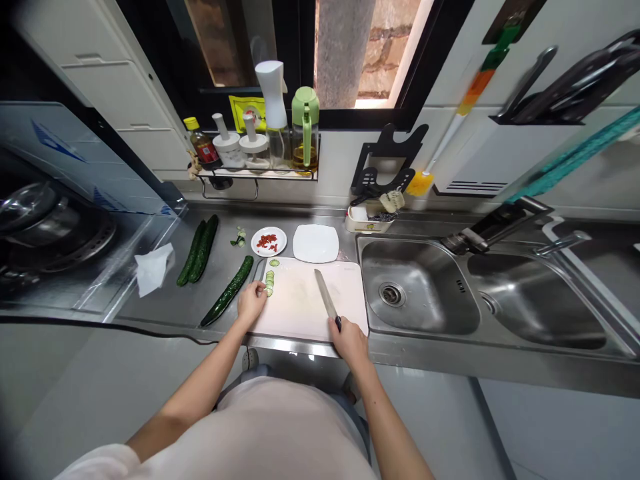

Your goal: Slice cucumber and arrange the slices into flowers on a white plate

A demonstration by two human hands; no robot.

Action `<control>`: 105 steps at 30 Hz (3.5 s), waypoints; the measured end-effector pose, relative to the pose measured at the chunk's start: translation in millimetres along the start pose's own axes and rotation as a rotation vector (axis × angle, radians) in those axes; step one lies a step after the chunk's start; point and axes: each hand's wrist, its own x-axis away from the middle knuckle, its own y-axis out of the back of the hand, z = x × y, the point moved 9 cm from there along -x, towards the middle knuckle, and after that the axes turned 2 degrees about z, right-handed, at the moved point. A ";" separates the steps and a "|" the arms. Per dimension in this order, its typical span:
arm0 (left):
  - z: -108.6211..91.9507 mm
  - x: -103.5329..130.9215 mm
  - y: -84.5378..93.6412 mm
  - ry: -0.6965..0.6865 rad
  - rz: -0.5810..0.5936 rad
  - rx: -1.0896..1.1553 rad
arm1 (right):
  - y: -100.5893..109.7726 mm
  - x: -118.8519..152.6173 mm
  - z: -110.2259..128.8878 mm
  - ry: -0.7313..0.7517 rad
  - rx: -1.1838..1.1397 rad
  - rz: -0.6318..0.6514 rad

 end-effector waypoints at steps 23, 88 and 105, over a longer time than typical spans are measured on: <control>-57.0 -87.4 -20.1 -0.138 0.146 -0.274 | -0.4 -3.1 -2.5 -0.019 -0.016 0.022; -72.0 -20.3 -63.6 -0.081 0.262 -0.041 | 5.4 34.8 23.9 0.138 0.108 0.072; -67.5 -22.8 -64.7 -0.039 0.274 -0.036 | -0.4 40.0 34.8 0.142 0.146 0.086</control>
